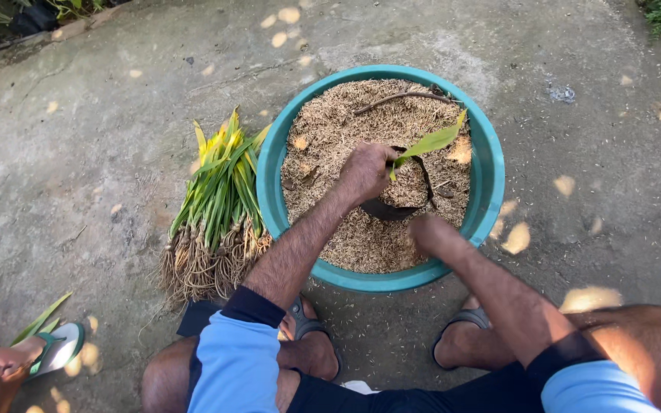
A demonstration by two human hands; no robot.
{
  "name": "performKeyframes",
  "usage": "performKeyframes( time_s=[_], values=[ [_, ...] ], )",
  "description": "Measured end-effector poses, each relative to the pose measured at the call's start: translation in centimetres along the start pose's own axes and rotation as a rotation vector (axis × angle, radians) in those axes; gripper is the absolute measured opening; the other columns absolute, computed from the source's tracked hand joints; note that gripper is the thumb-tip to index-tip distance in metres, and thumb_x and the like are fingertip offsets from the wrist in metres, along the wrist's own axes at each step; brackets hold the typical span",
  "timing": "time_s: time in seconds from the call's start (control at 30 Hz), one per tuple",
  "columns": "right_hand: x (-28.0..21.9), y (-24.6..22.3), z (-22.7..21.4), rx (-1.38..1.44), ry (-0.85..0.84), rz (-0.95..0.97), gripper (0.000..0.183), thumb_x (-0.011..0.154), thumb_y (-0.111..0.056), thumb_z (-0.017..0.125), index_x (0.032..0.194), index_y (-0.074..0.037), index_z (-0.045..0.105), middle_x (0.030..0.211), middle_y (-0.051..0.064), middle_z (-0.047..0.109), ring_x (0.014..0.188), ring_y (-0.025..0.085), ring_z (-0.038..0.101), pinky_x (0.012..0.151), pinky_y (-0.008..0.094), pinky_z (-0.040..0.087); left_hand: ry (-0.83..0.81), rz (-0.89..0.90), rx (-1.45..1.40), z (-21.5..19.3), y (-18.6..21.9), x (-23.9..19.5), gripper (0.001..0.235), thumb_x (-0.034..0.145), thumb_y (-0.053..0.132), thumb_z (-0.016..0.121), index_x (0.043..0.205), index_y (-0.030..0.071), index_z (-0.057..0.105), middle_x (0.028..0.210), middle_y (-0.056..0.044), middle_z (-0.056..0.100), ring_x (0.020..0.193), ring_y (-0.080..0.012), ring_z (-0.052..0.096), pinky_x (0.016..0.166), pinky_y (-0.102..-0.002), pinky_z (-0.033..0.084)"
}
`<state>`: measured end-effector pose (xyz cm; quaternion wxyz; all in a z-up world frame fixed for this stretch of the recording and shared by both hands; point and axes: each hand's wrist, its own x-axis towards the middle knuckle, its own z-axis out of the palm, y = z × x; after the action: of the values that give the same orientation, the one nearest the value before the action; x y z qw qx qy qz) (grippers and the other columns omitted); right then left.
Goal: The person fills a black nursery bag with rice husk substrate from a green basin, then picks up a seedling and plants it into the bag, pressing the substrate around the roots to secure it.
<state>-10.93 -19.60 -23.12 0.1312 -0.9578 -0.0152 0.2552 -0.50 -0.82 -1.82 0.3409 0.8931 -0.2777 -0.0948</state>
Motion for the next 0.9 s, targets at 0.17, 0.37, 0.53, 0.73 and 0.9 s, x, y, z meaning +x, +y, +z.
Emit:
performKeyframes(
  time_s=[0.17,0.37,0.53,0.73,0.9],
  values=[
    [-6.9,0.0,-14.0,0.127,0.11,-0.032,0.042,0.07,-0.021,0.075,0.111,-0.013,0.082,0.105,0.015,0.081,0.104,0.042,0.074,0.093,0.053,0.061,-0.033,0.038,0.059,1.4,-0.5,-0.1,0.017,0.089,0.012,0.067,0.088,0.024,0.08,0.083,-0.008,0.078,0.093,-0.039,0.074,0.085,-0.052,0.061],
    [-13.8,-6.4,-23.5,0.729,0.31,0.069,0.041,0.081,-0.015,0.079,0.121,-0.007,0.076,0.111,0.023,0.075,0.104,0.038,0.071,0.09,0.047,0.056,-0.005,0.026,0.028,1.9,-1.6,0.8,0.012,0.088,0.016,0.071,0.089,0.024,0.08,0.082,-0.009,0.078,0.091,-0.0389,0.075,0.084,-0.05,0.062],
    [-12.3,-9.0,-23.1,0.673,0.363,0.095,0.045,0.091,-0.012,0.077,0.13,0.006,0.066,0.124,0.035,0.065,0.121,0.049,0.062,0.1,0.056,0.056,0.005,-0.003,0.044,1.6,-1.6,1.3,0.016,0.087,0.015,0.069,0.086,0.026,0.08,0.08,-0.008,0.077,0.092,-0.0387,0.074,0.085,-0.049,0.062],
    [-5.7,-5.4,-15.5,0.08,0.45,0.03,0.022,0.084,-0.011,0.067,0.096,-0.021,0.082,0.082,0.011,0.075,0.088,0.034,0.077,0.066,0.048,0.066,0.004,0.022,0.031,1.4,-1.3,1.2,0.008,0.083,0.017,0.074,0.083,0.023,0.079,0.079,-0.008,0.077,0.091,-0.0394,0.074,0.081,-0.052,0.06],
    [-4.8,-6.4,-12.2,-0.12,0.54,-0.222,0.018,0.081,-0.001,0.062,0.076,-0.008,0.079,0.066,0.014,0.072,0.07,0.032,0.077,0.056,0.044,0.064,0.009,0.002,0.043,2.0,-1.0,1.2,0.012,0.085,0.013,0.069,0.08,0.02,0.077,0.073,-0.008,0.075,0.087,-0.0381,0.074,0.079,-0.048,0.06]
  ],
)
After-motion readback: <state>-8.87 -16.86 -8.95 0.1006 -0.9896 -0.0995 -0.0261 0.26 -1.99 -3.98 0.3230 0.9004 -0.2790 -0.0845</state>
